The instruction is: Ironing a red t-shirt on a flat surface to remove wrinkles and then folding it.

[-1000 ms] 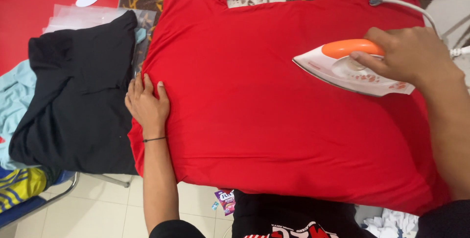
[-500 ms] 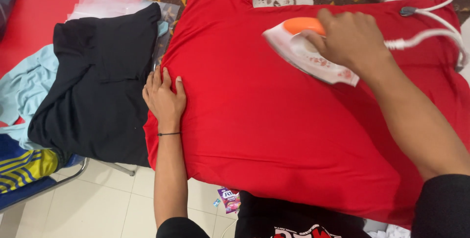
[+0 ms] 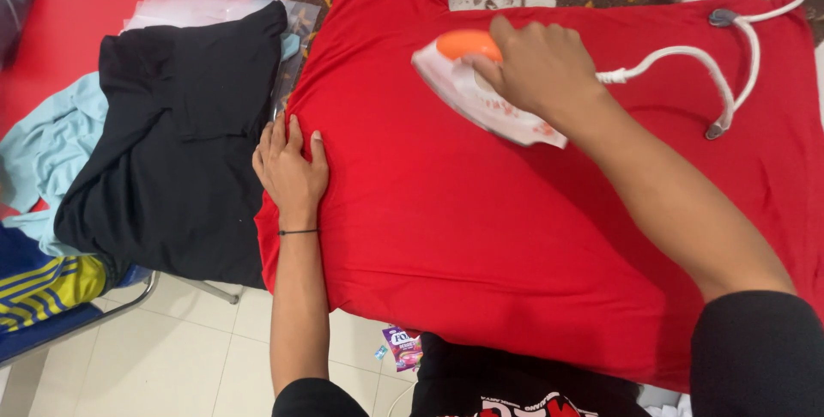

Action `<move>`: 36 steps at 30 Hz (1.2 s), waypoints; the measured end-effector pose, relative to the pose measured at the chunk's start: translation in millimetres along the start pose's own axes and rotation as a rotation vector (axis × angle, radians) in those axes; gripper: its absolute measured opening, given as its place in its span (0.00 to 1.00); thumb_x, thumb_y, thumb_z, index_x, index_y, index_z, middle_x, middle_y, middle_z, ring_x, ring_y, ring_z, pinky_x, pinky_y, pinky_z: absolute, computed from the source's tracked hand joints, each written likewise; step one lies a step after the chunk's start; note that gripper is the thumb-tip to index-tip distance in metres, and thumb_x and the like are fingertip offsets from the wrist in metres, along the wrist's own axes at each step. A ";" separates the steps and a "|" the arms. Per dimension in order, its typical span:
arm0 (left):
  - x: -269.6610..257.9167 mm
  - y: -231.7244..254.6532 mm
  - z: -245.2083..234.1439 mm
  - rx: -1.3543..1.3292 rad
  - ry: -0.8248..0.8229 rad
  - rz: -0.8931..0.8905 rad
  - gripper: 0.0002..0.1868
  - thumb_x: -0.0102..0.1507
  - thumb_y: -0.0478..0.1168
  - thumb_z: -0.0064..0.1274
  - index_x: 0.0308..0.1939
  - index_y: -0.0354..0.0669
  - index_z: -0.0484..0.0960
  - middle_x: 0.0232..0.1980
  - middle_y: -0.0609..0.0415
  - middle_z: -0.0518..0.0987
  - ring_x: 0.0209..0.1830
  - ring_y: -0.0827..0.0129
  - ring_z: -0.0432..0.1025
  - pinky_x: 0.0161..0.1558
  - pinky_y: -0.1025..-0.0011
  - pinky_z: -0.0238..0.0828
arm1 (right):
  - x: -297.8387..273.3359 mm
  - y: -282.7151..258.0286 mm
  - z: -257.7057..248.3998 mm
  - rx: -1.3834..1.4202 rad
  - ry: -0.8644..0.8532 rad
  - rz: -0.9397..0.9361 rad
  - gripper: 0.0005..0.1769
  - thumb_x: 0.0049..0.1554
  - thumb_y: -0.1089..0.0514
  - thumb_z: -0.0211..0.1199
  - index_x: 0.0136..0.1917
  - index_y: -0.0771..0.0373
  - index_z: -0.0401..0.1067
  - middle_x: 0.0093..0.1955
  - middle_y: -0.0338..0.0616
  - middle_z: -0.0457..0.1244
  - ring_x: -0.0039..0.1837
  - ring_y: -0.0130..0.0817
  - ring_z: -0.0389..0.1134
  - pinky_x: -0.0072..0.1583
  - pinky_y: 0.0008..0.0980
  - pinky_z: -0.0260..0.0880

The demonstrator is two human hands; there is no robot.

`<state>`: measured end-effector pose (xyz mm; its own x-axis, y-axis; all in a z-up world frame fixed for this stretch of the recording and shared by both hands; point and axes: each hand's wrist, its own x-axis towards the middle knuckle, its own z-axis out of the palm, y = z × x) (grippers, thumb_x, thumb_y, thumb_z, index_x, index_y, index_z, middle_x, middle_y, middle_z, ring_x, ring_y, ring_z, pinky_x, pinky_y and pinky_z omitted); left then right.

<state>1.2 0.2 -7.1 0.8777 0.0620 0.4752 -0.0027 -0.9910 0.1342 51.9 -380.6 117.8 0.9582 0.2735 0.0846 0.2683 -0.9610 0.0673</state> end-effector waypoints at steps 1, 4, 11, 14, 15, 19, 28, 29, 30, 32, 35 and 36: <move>-0.6 1.0 -1.5 -0.008 -0.002 0.004 0.25 0.71 0.51 0.48 0.65 0.40 0.82 0.71 0.45 0.75 0.71 0.52 0.65 0.64 0.49 0.58 | -8.3 1.6 -10.2 0.089 -0.117 -0.034 0.37 0.71 0.26 0.43 0.57 0.63 0.67 0.40 0.57 0.68 0.41 0.65 0.70 0.42 0.58 0.68; -1.0 -3.6 8.1 -0.109 -0.060 -0.110 0.26 0.70 0.52 0.53 0.69 0.47 0.79 0.74 0.52 0.72 0.76 0.59 0.60 0.71 0.51 0.50 | -54.2 13.7 -23.1 0.009 -0.031 -0.070 0.30 0.66 0.27 0.47 0.53 0.54 0.71 0.41 0.57 0.71 0.45 0.63 0.76 0.49 0.54 0.73; -0.2 5.5 -4.3 -0.047 -0.005 -0.009 0.26 0.71 0.51 0.46 0.68 0.40 0.79 0.73 0.44 0.73 0.73 0.50 0.62 0.65 0.47 0.56 | -133.5 74.5 -15.9 -0.194 -0.099 0.157 0.39 0.68 0.19 0.39 0.59 0.53 0.70 0.34 0.45 0.69 0.38 0.53 0.75 0.35 0.47 0.73; 1.0 8.2 -9.9 -0.095 0.051 0.115 0.23 0.70 0.38 0.51 0.69 0.35 0.78 0.75 0.39 0.70 0.77 0.45 0.56 0.74 0.44 0.49 | -172.6 101.5 -8.5 -0.296 -0.091 0.241 0.37 0.73 0.23 0.37 0.60 0.56 0.67 0.29 0.42 0.67 0.36 0.51 0.75 0.33 0.44 0.72; 3.0 8.8 -10.1 -0.181 0.047 0.209 0.21 0.70 0.32 0.49 0.68 0.31 0.77 0.75 0.38 0.69 0.78 0.43 0.56 0.75 0.46 0.52 | -185.2 115.3 -3.1 -0.327 -0.087 0.247 0.35 0.72 0.22 0.39 0.58 0.53 0.68 0.30 0.42 0.67 0.38 0.51 0.75 0.35 0.44 0.72; 1.2 4.5 1.8 -0.349 -0.039 0.314 0.19 0.72 0.27 0.40 0.66 0.32 0.75 0.68 0.39 0.76 0.73 0.44 0.65 0.71 0.53 0.65 | -238.1 139.9 2.0 -0.474 -0.055 0.295 0.34 0.71 0.18 0.42 0.58 0.46 0.71 0.30 0.29 0.64 0.37 0.33 0.73 0.38 0.32 0.70; 5.9 8.6 -5.5 -0.371 -0.013 0.317 0.17 0.71 0.30 0.44 0.61 0.29 0.80 0.65 0.39 0.79 0.70 0.45 0.68 0.70 0.54 0.65 | -296.4 201.6 68.8 -0.295 0.121 0.170 0.28 0.67 0.24 0.53 0.53 0.49 0.68 0.31 0.31 0.60 0.37 0.35 0.68 0.40 0.34 0.59; 6.6 9.3 -5.3 -0.368 -0.012 0.318 0.17 0.71 0.30 0.44 0.61 0.29 0.80 0.65 0.39 0.79 0.70 0.45 0.68 0.70 0.54 0.65 | -280.2 181.0 50.5 -0.293 0.123 0.170 0.28 0.67 0.24 0.53 0.53 0.49 0.68 0.31 0.31 0.60 0.37 0.35 0.68 0.40 0.34 0.59; 7.4 9.8 -5.0 -0.381 -0.011 0.316 0.17 0.70 0.31 0.44 0.60 0.29 0.80 0.64 0.39 0.79 0.69 0.45 0.69 0.70 0.55 0.64 | -263.9 160.3 32.0 -0.285 0.011 0.221 0.30 0.65 0.22 0.50 0.54 0.48 0.68 0.33 0.33 0.63 0.39 0.41 0.71 0.39 0.38 0.64; 8.8 8.4 -5.3 -0.385 -0.010 0.308 0.17 0.70 0.31 0.44 0.60 0.29 0.80 0.64 0.39 0.80 0.69 0.46 0.69 0.70 0.55 0.64 | -222.4 121.7 5.2 -0.269 -0.099 0.264 0.32 0.63 0.20 0.47 0.54 0.48 0.67 0.35 0.35 0.67 0.40 0.48 0.74 0.38 0.43 0.69; 7.4 7.3 -6.3 -0.417 -0.019 0.298 0.17 0.70 0.31 0.44 0.60 0.30 0.80 0.64 0.39 0.79 0.70 0.46 0.68 0.71 0.55 0.63 | -146.6 71.1 -18.1 -0.159 -0.147 0.199 0.35 0.67 0.23 0.44 0.56 0.57 0.65 0.32 0.45 0.67 0.38 0.59 0.74 0.33 0.49 0.70; 7.3 7.8 -8.2 -0.422 -0.027 0.291 0.17 0.70 0.31 0.44 0.61 0.30 0.80 0.64 0.39 0.79 0.70 0.46 0.68 0.70 0.55 0.64 | -119.7 55.5 -22.0 -0.053 -0.181 0.210 0.37 0.68 0.23 0.42 0.57 0.59 0.65 0.38 0.52 0.68 0.42 0.63 0.73 0.37 0.54 0.71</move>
<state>3.7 -6.1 4.5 0.8236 -0.2181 0.5235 -0.4374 -0.8318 0.3417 -50.1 -465.7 133.3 0.9957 0.0525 -0.0768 0.0615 -0.9909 0.1198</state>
